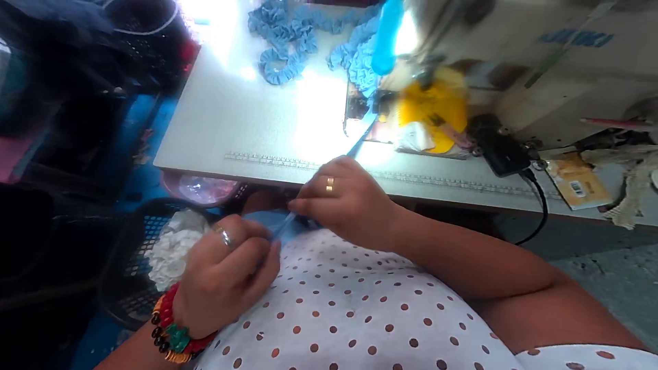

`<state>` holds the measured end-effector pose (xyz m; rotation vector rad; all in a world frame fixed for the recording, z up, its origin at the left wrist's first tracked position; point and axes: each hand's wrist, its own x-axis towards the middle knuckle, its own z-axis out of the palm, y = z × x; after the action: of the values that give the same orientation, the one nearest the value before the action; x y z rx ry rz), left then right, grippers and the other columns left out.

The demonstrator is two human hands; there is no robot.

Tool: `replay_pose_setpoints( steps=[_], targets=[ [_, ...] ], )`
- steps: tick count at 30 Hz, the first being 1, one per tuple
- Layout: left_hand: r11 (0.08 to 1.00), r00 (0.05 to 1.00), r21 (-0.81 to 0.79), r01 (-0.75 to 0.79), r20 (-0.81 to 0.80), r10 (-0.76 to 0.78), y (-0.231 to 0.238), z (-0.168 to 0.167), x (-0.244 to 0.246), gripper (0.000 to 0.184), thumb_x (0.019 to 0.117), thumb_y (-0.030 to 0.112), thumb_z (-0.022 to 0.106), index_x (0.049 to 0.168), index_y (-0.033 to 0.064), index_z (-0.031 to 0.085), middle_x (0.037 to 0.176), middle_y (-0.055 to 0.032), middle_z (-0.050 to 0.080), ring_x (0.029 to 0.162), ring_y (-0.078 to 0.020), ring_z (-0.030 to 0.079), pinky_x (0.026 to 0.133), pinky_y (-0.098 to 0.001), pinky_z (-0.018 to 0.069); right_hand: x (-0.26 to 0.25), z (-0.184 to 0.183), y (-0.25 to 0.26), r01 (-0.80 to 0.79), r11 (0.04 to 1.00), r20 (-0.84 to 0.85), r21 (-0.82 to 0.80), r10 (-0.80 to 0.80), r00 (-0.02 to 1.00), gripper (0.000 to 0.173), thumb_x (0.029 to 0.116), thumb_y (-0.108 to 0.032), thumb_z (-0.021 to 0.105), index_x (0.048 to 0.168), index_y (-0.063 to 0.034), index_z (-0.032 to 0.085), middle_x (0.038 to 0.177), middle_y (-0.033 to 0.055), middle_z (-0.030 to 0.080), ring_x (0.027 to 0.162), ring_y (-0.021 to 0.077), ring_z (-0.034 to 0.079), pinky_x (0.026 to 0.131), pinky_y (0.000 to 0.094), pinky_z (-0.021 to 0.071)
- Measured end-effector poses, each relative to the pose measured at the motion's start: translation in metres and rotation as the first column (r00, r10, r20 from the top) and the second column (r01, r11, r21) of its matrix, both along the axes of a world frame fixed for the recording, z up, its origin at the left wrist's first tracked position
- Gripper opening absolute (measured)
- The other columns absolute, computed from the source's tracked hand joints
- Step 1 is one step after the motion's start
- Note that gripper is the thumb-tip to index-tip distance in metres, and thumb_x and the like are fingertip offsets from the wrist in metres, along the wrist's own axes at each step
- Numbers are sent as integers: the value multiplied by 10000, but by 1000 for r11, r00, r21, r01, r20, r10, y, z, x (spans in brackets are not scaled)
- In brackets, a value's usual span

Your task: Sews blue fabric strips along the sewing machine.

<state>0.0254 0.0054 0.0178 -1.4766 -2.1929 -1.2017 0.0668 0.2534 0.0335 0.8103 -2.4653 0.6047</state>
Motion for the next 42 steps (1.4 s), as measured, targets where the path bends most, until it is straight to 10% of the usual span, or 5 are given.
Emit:
replay_pose_setpoints(
  steps=[7, 11, 26, 36, 42],
  targets=[
    [835, 576, 86, 543, 685, -445, 18, -15, -10, 464, 1028, 458, 575, 1357, 138, 503, 973, 64, 637, 878, 44, 608, 774, -137, 531, 85, -1, 40, 78, 993, 136, 86, -89, 987, 215, 1027, -76, 536, 1059, -120, 744, 967, 70, 761, 914, 211, 726, 857, 382, 580],
    [771, 387, 20, 637, 857, -341, 29, -43, -28, 388, 1026, 472, 559, 1195, 135, 650, 923, 87, 662, 824, 56, 609, 737, -140, 518, 102, -24, 62, 113, 993, 250, 41, -119, 961, 222, 1025, -103, 538, 1039, -139, 757, 964, 62, 767, 934, 201, 737, 838, 359, 594],
    [880, 715, -340, 331, 699, 1, 31, -59, -37, 448, 931, 430, 658, 1234, 101, 650, 986, 12, 701, 857, -4, 654, 776, -210, 551, 18, -74, 125, 284, 952, 39, 116, -291, 956, 182, 933, -12, 609, 943, -63, 784, 953, 134, 774, 914, 280, 764, 808, 433, 627],
    [961, 797, -170, 220, 600, -77, 17, -36, -28, 700, 872, 465, 764, 1430, 167, 463, 1200, 13, 682, 1055, -32, 668, 888, -238, 584, -38, -76, 156, 523, 833, 129, 181, -547, 827, 244, 975, -42, 568, 1093, -80, 779, 1069, 166, 752, 959, 342, 738, 788, 520, 589],
    [863, 989, -483, -148, -56, 139, 15, -34, -23, 243, 896, 276, 640, 1015, 70, 690, 891, -172, 670, 647, -349, 673, 490, -485, 523, -45, -76, 153, 561, 791, 151, 244, -602, 784, 245, 998, -67, 549, 1118, -86, 762, 1093, 166, 734, 1030, 345, 718, 850, 522, 574]
  ],
)
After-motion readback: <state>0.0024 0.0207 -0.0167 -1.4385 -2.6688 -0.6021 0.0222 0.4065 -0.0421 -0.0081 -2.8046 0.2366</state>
